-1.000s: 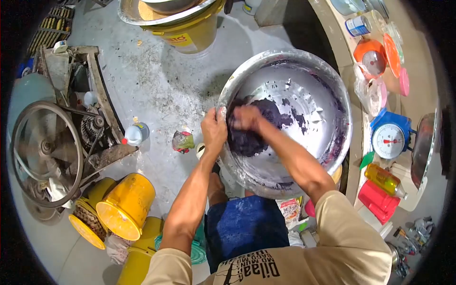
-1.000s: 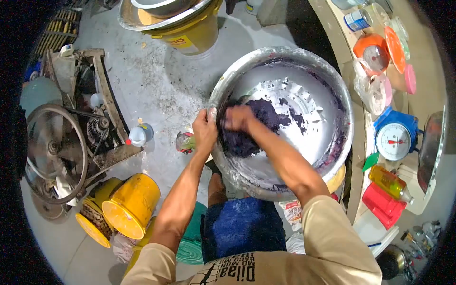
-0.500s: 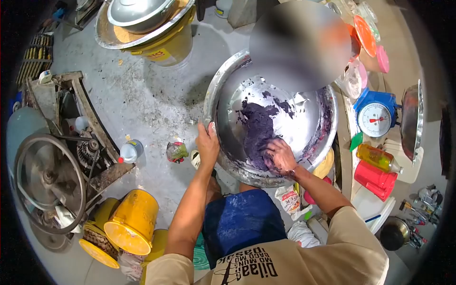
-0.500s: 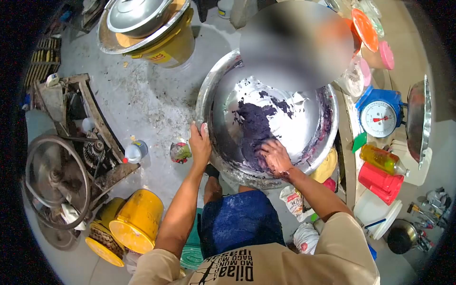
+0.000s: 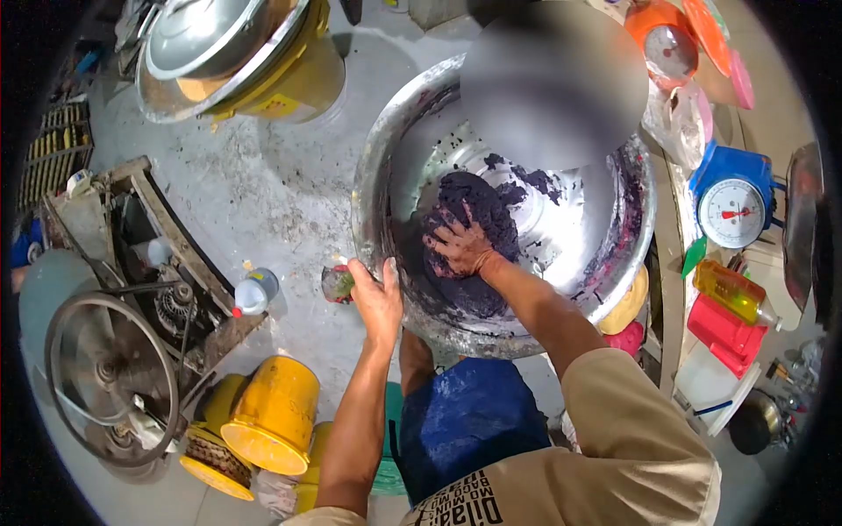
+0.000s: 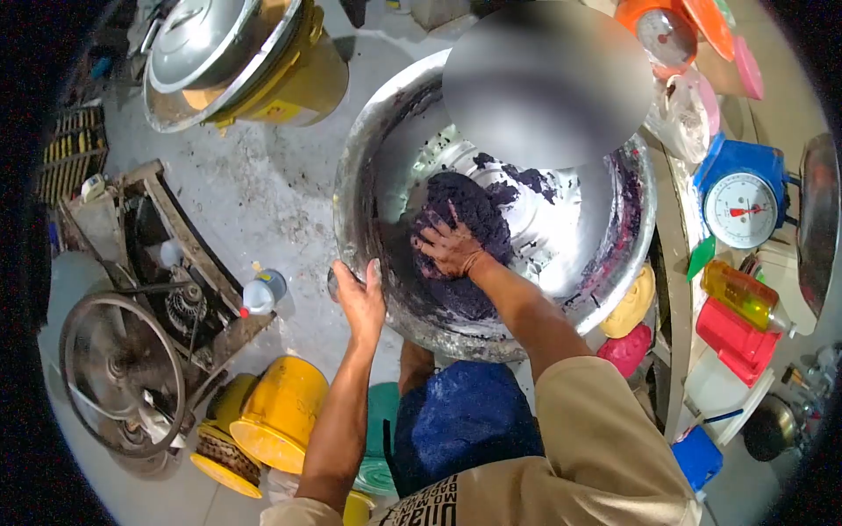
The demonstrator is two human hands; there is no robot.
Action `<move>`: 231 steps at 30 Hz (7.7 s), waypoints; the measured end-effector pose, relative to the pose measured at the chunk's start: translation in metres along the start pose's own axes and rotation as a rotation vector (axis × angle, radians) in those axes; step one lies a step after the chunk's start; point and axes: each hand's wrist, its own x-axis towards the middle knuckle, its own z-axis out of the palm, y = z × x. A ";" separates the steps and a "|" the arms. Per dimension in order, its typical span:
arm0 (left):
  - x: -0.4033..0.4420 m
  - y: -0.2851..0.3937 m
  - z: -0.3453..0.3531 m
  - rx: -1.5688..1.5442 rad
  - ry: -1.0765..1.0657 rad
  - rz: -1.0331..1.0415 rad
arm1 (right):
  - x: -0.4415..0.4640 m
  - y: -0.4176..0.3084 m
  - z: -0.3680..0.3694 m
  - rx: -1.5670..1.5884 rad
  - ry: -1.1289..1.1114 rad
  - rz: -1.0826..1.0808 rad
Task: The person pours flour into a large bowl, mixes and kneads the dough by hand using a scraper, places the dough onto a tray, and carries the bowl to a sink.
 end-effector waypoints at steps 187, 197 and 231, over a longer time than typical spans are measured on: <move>-0.021 0.188 -0.005 0.312 -0.568 0.987 | -0.063 -0.074 -0.134 -0.256 -0.810 0.629; 0.016 0.184 0.016 0.441 -0.550 0.770 | -0.027 -0.103 -0.211 -0.577 -0.865 0.561; 0.048 0.072 0.014 -0.398 -0.426 -0.159 | -0.020 -0.049 -0.128 0.213 -0.008 0.840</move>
